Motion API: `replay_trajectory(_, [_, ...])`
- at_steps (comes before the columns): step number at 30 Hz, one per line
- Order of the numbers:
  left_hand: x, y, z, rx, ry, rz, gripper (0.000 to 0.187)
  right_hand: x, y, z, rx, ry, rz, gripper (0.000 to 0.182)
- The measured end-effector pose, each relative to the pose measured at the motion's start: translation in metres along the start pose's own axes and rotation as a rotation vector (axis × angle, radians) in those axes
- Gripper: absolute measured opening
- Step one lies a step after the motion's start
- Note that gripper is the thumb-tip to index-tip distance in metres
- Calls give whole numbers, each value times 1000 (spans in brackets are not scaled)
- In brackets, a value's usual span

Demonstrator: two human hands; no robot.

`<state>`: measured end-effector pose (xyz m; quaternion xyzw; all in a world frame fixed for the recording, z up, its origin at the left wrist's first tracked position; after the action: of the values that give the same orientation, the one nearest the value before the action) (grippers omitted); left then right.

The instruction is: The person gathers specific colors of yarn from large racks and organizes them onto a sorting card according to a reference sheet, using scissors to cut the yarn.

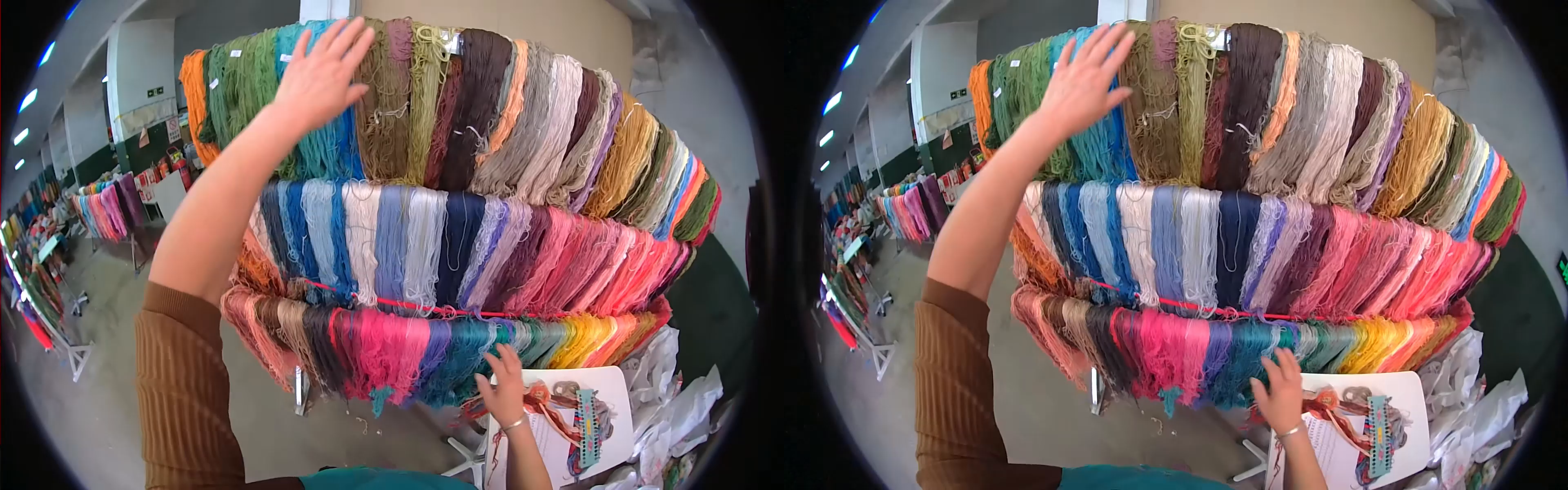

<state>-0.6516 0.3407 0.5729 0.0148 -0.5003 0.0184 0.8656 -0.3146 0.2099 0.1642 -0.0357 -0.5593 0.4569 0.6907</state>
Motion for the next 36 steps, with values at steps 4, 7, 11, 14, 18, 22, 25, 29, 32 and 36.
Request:
replay_trajectory(4, [35, 29, 14, 118, 33, -64, 71, 39, 33, 49, 93, -96, 30, 45])
replay_trajectory(7, [32, 39, 9, -411, 195, -603, 80, 57, 42, 70, 107, -146, 36, 44])
replay_trajectory(11, [54, 41, -19, -242, 90, -299, 79, 97, 41, 103, 92, -262, 7, 42])
replay_trajectory(14, [67, 23, -22, -226, 58, 28, 77, 144, 34, 134, 188, -323, -103, 34])
replay_trajectory(18, [62, 41, 6, -411, 144, 71, 72, 223, 29, 164, 349, -189, -176, 17])
replay_trajectory(22, [54, 51, 28, -570, 218, -238, 57, 334, 42, 188, 500, -58, -343, 16])
replay_trajectory(25, [51, 72, 27, -475, 143, 89, 63, 377, 48, 196, 547, 3, -446, 15])
replay_trajectory(29, [48, 70, 26, -463, 171, -36, 58, 409, 47, 197, 503, -10, -614, 17])
replay_trajectory(32, [47, 67, 25, -457, 168, -80, 56, 416, 44, 205, 474, 26, -645, 21])
replay_trajectory(36, [46, 66, 25, -454, 138, -91, 54, 422, 41, 210, 422, 123, -675, 26])
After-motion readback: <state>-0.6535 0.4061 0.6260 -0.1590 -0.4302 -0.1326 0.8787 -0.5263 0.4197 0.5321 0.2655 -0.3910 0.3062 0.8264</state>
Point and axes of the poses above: each hand's wrist, its own x-axis towards the middle knuckle, its own y-axis out of the palm, z = x × y, the point moved 9 cm from there along x, towards the middle knuckle, and after that the axes turned 11 degrees about -z, right-handed, at the moved point
